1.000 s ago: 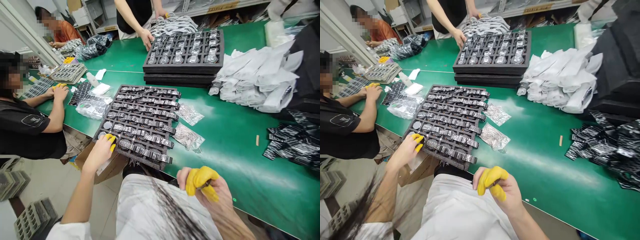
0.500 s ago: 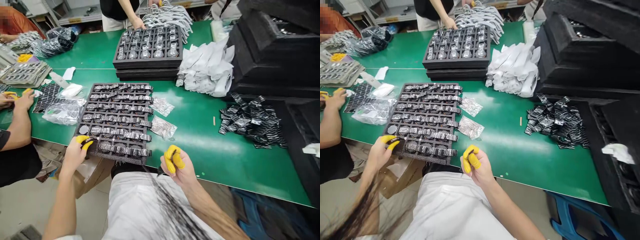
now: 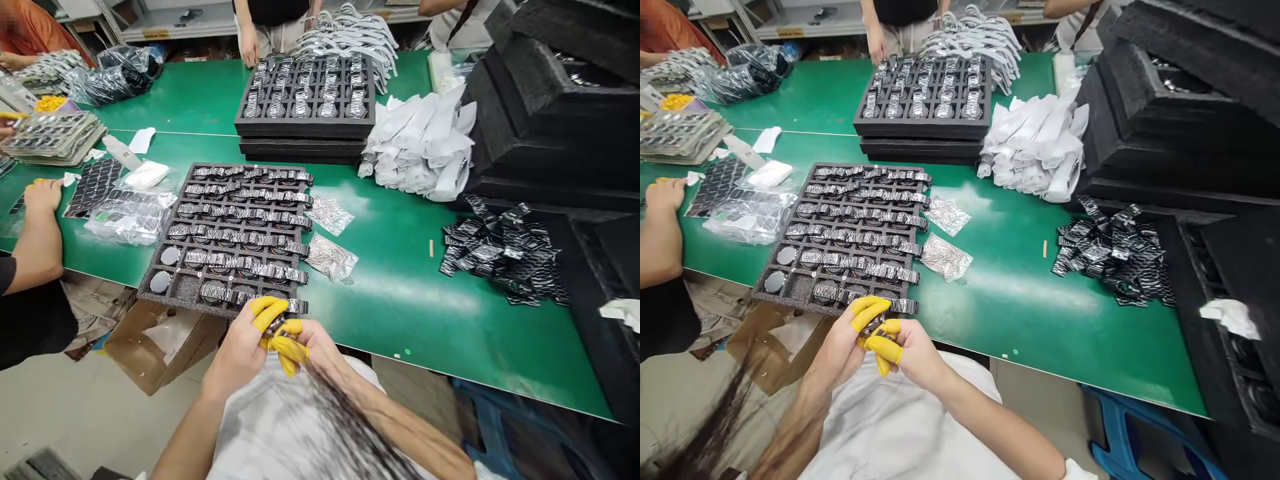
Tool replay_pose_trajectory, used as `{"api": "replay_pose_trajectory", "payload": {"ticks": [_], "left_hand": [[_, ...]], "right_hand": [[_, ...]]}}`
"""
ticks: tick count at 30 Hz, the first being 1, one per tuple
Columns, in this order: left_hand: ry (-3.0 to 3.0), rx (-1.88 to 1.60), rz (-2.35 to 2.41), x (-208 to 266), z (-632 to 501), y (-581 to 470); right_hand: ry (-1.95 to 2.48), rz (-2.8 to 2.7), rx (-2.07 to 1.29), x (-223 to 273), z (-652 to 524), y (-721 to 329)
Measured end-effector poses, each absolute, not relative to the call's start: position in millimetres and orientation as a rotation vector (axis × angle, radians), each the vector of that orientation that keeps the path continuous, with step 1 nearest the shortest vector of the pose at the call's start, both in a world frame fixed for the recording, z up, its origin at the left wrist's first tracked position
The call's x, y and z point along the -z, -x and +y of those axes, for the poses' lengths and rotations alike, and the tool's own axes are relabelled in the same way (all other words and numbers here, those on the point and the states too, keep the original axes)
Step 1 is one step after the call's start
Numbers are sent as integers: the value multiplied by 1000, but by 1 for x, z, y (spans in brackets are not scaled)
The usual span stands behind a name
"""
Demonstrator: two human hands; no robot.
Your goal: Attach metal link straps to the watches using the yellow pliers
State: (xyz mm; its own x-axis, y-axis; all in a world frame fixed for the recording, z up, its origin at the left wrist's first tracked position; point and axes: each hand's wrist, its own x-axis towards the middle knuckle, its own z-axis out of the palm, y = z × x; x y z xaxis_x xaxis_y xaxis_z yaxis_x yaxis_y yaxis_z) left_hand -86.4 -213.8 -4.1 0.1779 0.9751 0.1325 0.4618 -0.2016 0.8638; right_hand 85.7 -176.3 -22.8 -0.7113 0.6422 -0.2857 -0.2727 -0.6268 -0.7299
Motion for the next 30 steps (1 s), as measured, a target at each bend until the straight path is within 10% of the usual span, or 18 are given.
{"api": "replay_pose_trajectory", "payload": {"ticks": [30], "left_hand": [[-1858,-1011,1209,-3,-218,77]], "right_hand": [[770,-879,-2210,29,-187,-94]]}}
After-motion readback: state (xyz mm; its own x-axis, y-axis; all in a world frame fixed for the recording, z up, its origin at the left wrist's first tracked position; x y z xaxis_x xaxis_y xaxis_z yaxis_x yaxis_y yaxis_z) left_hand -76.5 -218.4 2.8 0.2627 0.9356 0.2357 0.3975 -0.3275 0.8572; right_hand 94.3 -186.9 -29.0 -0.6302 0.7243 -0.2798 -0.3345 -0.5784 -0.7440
